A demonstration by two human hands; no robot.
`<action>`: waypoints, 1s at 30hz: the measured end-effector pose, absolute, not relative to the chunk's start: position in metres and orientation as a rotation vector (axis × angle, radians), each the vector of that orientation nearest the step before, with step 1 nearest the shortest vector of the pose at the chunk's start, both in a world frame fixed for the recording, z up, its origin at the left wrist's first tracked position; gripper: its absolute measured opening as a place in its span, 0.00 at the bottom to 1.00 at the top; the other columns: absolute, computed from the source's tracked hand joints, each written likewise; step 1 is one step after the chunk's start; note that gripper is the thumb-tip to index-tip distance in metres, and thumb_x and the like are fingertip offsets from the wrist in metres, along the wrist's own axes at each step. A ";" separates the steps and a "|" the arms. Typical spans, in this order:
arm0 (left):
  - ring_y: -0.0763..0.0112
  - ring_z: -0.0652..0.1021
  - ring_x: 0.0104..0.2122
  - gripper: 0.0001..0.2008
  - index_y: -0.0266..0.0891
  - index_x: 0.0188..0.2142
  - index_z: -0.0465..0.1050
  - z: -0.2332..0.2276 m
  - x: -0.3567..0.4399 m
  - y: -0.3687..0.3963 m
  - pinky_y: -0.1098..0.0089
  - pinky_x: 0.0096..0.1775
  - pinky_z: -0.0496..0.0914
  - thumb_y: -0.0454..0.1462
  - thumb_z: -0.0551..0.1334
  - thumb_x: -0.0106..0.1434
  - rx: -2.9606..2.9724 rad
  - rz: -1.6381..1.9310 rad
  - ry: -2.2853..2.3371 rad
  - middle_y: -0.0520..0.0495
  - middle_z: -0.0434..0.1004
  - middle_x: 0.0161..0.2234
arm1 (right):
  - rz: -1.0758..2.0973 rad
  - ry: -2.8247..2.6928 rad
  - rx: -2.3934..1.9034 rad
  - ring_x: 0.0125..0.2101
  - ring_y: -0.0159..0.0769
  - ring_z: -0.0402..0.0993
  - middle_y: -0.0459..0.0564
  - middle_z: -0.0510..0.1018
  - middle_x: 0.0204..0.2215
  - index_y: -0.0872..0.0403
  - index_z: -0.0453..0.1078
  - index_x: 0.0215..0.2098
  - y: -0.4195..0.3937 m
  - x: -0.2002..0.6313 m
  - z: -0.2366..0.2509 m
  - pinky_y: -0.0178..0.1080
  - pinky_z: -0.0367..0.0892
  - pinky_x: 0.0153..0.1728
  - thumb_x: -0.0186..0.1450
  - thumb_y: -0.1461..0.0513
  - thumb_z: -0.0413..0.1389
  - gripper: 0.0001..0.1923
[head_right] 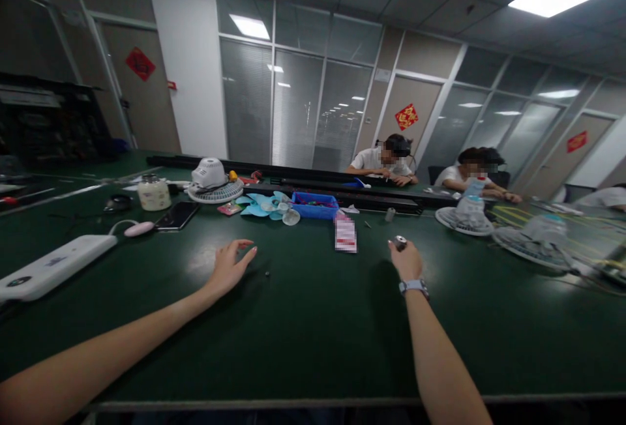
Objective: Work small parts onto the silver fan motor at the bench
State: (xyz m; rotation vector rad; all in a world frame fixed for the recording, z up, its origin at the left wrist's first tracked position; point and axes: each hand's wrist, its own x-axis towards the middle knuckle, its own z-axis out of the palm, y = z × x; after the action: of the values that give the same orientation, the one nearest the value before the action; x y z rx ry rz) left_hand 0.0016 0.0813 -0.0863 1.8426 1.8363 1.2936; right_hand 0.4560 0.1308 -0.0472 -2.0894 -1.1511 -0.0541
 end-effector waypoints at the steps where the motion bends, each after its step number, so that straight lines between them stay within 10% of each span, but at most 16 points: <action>1: 0.53 0.71 0.48 0.22 0.41 0.47 0.72 -0.087 0.002 0.082 0.53 0.51 0.64 0.52 0.55 0.63 1.844 1.294 1.824 0.40 0.74 0.45 | -0.032 -1.147 -2.121 0.40 0.51 0.77 0.65 0.80 0.40 0.58 0.74 0.46 0.130 0.462 -0.051 0.44 0.68 0.37 0.60 0.50 0.56 0.23; 7: 0.55 0.71 0.47 0.19 0.40 0.46 0.72 -0.086 0.000 0.082 0.54 0.50 0.64 0.49 0.56 0.63 1.858 1.314 1.797 0.41 0.75 0.43 | 0.008 -1.091 -2.166 0.44 0.54 0.76 0.67 0.78 0.42 0.60 0.72 0.47 0.125 0.464 -0.060 0.47 0.68 0.41 0.60 0.53 0.57 0.23; 12: 0.55 0.72 0.45 0.18 0.40 0.44 0.72 -0.090 -0.001 0.085 0.55 0.49 0.65 0.49 0.56 0.63 1.831 1.340 1.779 0.43 0.76 0.42 | -0.329 -1.069 -1.965 0.61 0.58 0.56 0.71 0.61 0.61 0.62 0.53 0.64 0.119 0.415 -0.039 0.58 0.54 0.56 0.62 0.56 0.56 0.36; 21: 0.56 0.73 0.45 0.16 0.40 0.42 0.72 -0.092 -0.001 0.086 0.55 0.48 0.66 0.48 0.56 0.63 1.809 1.396 1.766 0.43 0.76 0.41 | 0.170 -2.594 -0.785 0.63 0.40 0.56 0.51 0.61 0.64 0.48 0.61 0.63 0.046 0.214 -0.054 0.49 0.56 0.60 0.70 0.57 0.48 0.23; 30: 0.57 0.74 0.44 0.15 0.41 0.41 0.72 -0.097 -0.001 0.089 0.55 0.48 0.67 0.47 0.56 0.63 1.875 1.359 1.761 0.44 0.77 0.40 | 0.253 -2.521 -0.863 0.51 0.36 0.73 0.48 0.78 0.51 0.51 0.74 0.51 0.048 0.210 -0.059 0.43 0.65 0.54 0.65 0.72 0.49 0.21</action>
State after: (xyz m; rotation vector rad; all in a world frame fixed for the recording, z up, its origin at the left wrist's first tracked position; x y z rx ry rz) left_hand -0.0006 0.0888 -0.0968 1.8753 1.7615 1.3585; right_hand 0.2098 0.0482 -0.0592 -0.8627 -2.5211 0.2534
